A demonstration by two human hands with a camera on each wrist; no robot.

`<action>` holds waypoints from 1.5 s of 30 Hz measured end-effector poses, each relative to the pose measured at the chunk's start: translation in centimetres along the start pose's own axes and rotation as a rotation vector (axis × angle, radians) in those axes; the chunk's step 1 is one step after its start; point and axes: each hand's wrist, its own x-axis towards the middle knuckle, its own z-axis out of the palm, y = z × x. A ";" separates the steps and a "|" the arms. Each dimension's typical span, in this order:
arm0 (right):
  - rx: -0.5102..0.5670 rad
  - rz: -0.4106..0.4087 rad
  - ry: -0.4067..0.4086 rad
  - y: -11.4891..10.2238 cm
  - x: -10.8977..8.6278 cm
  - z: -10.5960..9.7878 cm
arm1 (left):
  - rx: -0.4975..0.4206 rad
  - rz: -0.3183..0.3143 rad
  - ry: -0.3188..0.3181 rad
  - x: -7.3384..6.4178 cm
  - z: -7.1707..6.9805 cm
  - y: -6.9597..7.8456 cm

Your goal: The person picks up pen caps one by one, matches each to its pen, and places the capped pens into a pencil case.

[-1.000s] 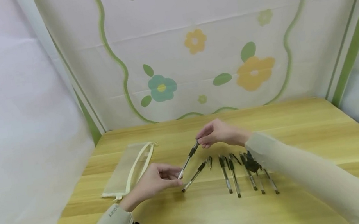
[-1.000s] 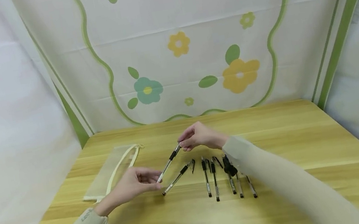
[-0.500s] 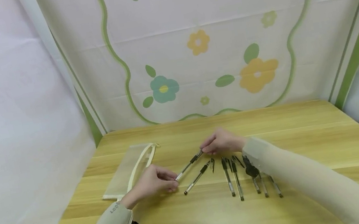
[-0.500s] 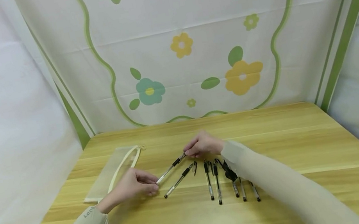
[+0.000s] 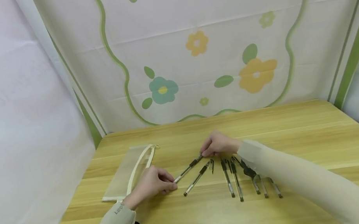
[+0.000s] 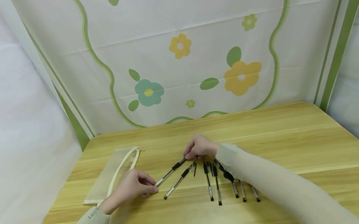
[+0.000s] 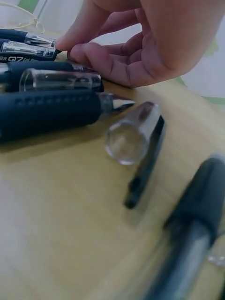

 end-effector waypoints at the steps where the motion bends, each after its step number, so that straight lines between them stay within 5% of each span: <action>1: 0.007 -0.008 -0.011 0.1 0.0 0.0 | -0.003 -0.005 0.004 -0.1 0.0 -0.1; 7: 0.068 -0.050 -0.045 0.5 -0.9 -1.1 | -0.002 -0.009 0.052 -0.3 -0.3 0.3; 12: 0.071 -0.050 -0.008 0.8 -2.8 -2.8 | 0.078 0.058 0.098 0.5 -0.1 2.3; 22: 0.184 -0.054 0.015 1.4 -7.8 -5.2 | 0.118 0.109 -0.007 3.7 2.5 6.1; 33: 0.243 -0.070 0.010 1.1 -10.4 -5.1 | 0.143 0.102 0.003 4.3 3.8 5.6; 45: 0.243 -0.055 -0.016 1.7 -11.6 -4.5 | -0.004 0.020 0.001 3.6 4.2 3.8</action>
